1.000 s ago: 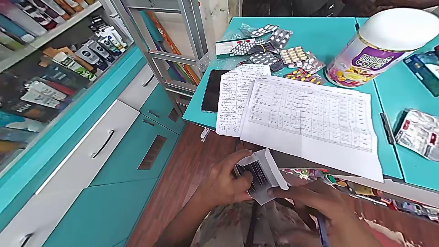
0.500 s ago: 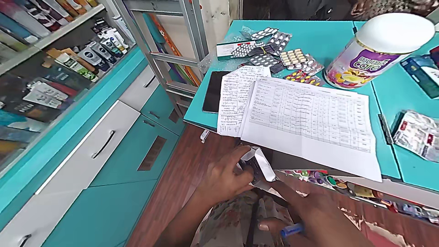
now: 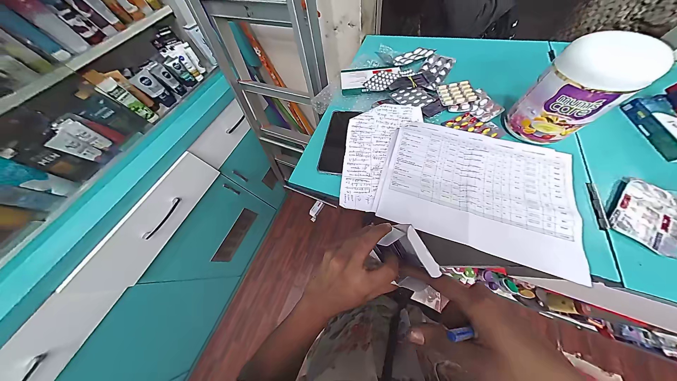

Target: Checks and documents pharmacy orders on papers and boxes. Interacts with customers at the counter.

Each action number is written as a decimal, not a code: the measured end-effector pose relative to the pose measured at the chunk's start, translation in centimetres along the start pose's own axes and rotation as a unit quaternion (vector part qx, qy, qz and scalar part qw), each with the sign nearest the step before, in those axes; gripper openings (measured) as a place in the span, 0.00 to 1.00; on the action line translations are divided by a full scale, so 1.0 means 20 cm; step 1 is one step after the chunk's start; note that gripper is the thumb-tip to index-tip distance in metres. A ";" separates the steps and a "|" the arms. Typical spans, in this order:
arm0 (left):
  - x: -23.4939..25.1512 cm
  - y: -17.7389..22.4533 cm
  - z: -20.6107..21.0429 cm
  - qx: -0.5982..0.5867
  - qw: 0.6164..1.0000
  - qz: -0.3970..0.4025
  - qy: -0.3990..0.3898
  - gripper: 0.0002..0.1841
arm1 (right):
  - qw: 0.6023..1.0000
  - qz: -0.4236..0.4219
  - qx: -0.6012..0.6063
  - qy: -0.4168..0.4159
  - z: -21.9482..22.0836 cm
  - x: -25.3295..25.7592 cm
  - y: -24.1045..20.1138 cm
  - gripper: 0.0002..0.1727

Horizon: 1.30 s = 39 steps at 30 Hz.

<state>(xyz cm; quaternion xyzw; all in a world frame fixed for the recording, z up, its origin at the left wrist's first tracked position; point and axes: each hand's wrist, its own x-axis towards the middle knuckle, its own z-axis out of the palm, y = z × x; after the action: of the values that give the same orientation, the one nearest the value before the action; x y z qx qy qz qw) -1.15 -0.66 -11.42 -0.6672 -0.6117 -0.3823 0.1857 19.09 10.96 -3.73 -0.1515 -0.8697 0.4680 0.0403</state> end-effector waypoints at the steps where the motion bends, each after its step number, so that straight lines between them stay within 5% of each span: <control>1: 0.00 0.00 0.00 0.000 1.000 0.000 0.003 0.14 | 1.000 0.002 0.006 0.015 0.00 -0.01 0.00 0.35; 16: -0.01 0.01 0.05 -0.032 0.997 0.002 0.070 0.18 | 0.996 -0.041 -0.017 0.073 0.00 -0.03 0.01 0.32; 39: -0.01 -0.01 0.05 -0.030 0.998 0.005 0.048 0.14 | 0.997 -0.056 -0.023 0.040 -0.06 0.01 0.02 0.28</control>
<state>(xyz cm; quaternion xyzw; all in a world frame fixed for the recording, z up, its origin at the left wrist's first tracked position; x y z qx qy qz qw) -1.05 -0.09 -12.19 -0.6567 -0.5868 -0.4310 0.1966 19.17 12.22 -3.45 -0.1218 -0.8851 0.4382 0.0982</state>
